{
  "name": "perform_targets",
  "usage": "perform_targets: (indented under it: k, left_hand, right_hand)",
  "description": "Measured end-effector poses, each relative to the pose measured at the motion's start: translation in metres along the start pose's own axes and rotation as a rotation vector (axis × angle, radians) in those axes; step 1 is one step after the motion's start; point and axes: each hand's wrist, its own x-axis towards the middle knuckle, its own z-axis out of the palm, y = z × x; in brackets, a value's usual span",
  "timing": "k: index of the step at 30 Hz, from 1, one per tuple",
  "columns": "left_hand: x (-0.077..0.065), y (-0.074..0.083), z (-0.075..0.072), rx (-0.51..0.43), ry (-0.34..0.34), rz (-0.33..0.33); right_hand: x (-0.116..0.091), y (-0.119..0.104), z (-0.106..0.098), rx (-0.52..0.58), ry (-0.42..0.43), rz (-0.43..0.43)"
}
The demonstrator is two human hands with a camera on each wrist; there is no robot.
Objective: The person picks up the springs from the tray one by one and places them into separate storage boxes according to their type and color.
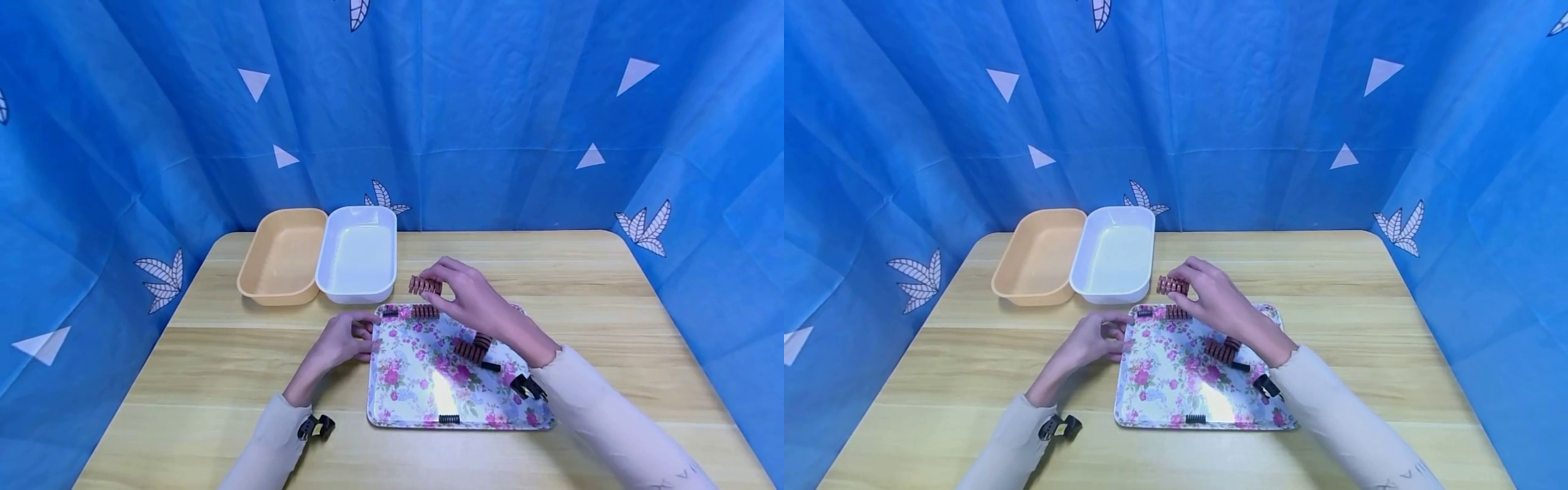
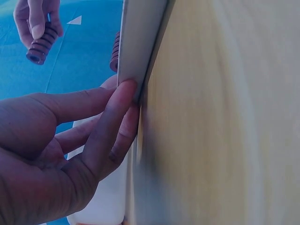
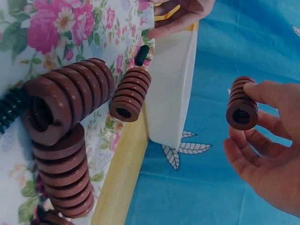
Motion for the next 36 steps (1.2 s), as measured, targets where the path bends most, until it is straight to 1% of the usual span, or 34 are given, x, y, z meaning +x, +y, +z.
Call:
perform_targets:
  k: [2, 5, 9, 18, 26, 36]
  left_hand:
    - [0.0, 0.0, 0.0, -0.005, 0.003, -0.006]
    - [0.0, 0.0, 0.001, -0.007, 0.003, -0.01]
    - [0.001, 0.0, 0.001, -0.007, -0.004, -0.002]
    - [0.001, 0.0, 0.001, 0.01, 0.002, 0.003]
    - [-0.001, 0.002, 0.001, -0.012, -0.015, 0.003]
    - [0.0, 0.0, 0.0, -0.008, -0.006, 0.004]
  right_hand:
    - [0.005, 0.0, 0.002, -0.003, -0.002, -0.006]
    - [0.011, 0.0, 0.005, -0.005, 0.01, -0.04]
    - [0.018, 0.001, 0.008, -0.009, 0.031, -0.077]
    - [0.035, 0.001, 0.019, 0.002, -0.011, -0.041]
    - [0.05, 0.0, 0.031, -0.012, -0.03, -0.025]
    - [0.065, 0.001, 0.04, -0.03, -0.04, -0.043]
